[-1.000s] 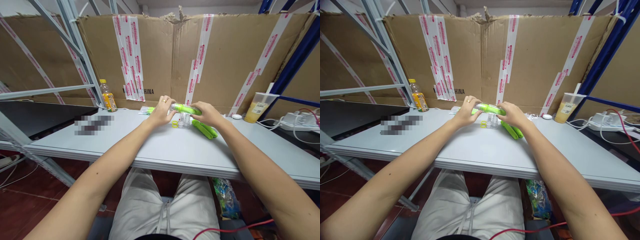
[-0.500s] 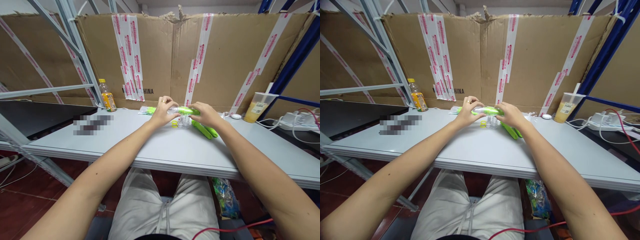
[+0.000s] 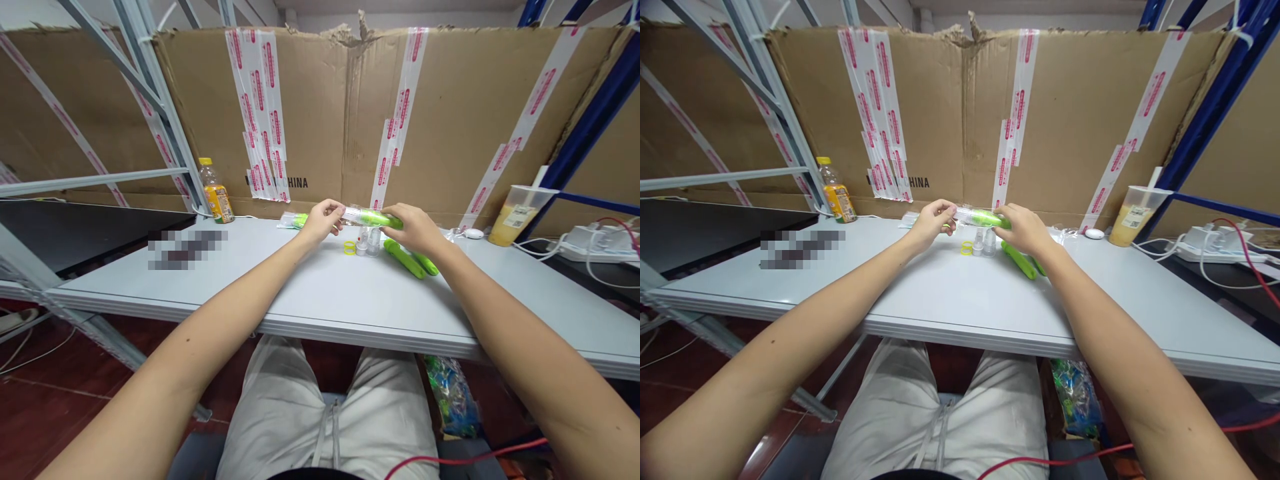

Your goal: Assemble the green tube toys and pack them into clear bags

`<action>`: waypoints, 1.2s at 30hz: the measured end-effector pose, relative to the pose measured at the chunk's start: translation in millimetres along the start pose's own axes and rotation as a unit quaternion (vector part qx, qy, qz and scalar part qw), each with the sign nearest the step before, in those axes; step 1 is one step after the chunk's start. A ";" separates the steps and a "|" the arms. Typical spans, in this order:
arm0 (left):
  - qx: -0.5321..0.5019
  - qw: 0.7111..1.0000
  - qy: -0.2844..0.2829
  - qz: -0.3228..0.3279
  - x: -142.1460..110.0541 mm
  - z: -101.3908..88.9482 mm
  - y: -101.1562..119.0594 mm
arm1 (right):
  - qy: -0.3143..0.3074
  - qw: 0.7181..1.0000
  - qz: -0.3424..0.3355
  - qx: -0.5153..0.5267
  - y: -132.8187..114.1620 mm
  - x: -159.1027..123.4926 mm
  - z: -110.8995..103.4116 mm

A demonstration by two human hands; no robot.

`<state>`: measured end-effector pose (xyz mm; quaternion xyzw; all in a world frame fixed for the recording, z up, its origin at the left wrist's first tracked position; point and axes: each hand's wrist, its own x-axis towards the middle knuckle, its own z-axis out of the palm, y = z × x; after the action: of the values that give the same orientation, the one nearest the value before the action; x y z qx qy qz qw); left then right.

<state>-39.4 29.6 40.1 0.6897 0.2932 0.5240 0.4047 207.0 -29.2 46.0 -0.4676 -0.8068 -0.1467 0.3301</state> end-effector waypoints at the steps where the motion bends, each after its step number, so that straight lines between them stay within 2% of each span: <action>1: -0.006 1.000 -0.004 0.002 -0.2 0.2 0.1 | -0.002 1.000 -0.001 0.001 -0.6 0.0 0.0; 7: -0.019 0.999 -0.014 0.049 -1.8 0.5 4.6 | -0.018 1.000 -0.016 0.008 -4.3 1.0 0.2; 17: 0.019 0.997 -0.029 0.073 -9.8 7.2 14.5 | -0.013 1.000 -0.017 0.001 -12.6 0.7 -2.0; 27: 0.049 0.996 -0.052 0.063 -13.4 7.5 19.5 | -0.003 0.997 -0.031 -0.068 -24.2 0.7 -4.5; 33: 0.008 0.994 -0.094 0.052 -13.9 8.8 19.0 | 0.002 0.998 -0.021 -0.063 -37.8 2.3 -6.5; 36: -0.013 0.995 -0.092 0.034 -13.6 8.4 19.1 | 0.005 0.998 -0.010 -0.060 -43.0 4.0 -7.2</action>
<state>-35.5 6.7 49.1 0.7392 0.2242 0.4751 0.4214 171.9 -52.9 57.1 -0.4779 -0.7992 -0.2007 0.3043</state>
